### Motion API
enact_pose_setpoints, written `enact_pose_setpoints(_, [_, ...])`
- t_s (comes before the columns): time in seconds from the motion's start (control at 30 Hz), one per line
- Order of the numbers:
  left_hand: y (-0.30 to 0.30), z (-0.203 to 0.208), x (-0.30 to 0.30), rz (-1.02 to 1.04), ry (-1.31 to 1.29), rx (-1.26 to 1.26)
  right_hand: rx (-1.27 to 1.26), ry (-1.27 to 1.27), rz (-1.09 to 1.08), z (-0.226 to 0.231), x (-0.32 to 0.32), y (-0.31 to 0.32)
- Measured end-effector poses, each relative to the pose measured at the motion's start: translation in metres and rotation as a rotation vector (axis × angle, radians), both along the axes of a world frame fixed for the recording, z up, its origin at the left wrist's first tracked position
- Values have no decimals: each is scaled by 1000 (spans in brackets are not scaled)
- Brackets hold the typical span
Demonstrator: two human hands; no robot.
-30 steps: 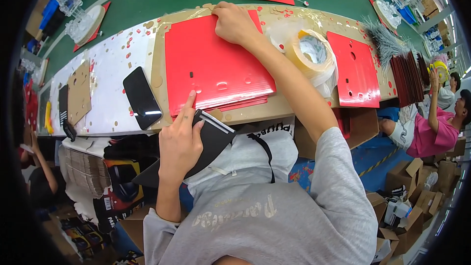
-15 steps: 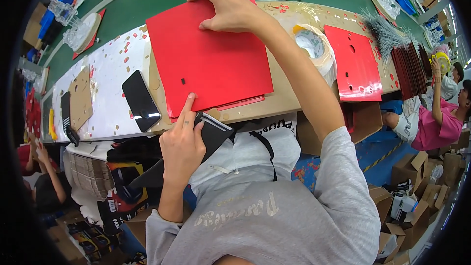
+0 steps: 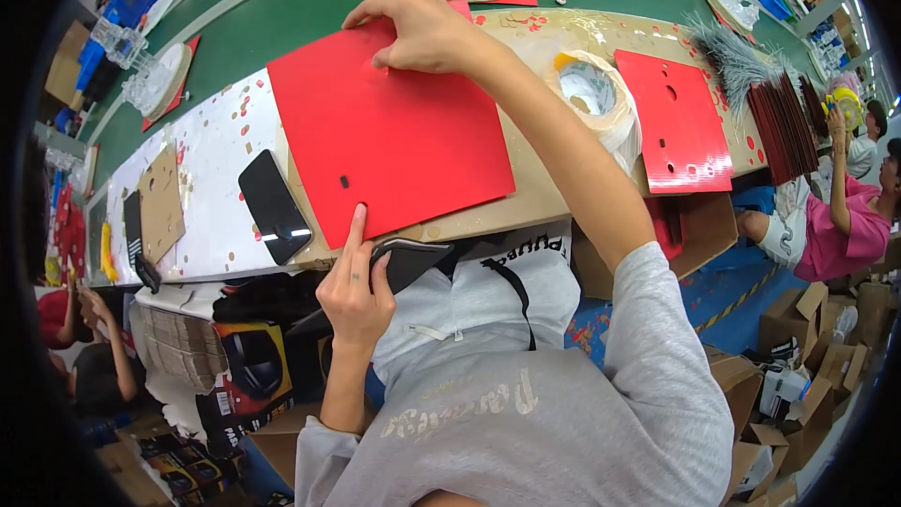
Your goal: The person is assembling red plastic binders by applying stickers and attaching them to black components.
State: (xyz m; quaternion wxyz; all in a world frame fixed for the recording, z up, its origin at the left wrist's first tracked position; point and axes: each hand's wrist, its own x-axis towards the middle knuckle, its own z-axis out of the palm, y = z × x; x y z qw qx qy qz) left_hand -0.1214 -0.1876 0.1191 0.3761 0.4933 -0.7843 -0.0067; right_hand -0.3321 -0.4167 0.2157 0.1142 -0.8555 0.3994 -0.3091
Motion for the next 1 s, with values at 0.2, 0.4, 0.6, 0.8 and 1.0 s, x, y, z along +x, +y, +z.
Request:
enact_pose_setpoints(0.2, [3, -9, -2, 36, 17, 26, -83, -30, -24, -3, -2, -2])
enact_pose_setpoints(0.4, [2, -4, 0, 28, 22, 62, 88, -221, -90, 3, 7, -4])
enact_pose_setpoints(0.6, [4, -6, 1, 18, 51, 58, -235, -127, -75, 1, 8, 2])
enact_pose_setpoints(0.8, [13, -7, -3, -93, 90, 73, -671, -81, -297, 14, 13, 36])
enact_pose_setpoints(1.0, [54, 9, 30, -82, 80, 173, -842, 101, -356, 73, -100, 60])
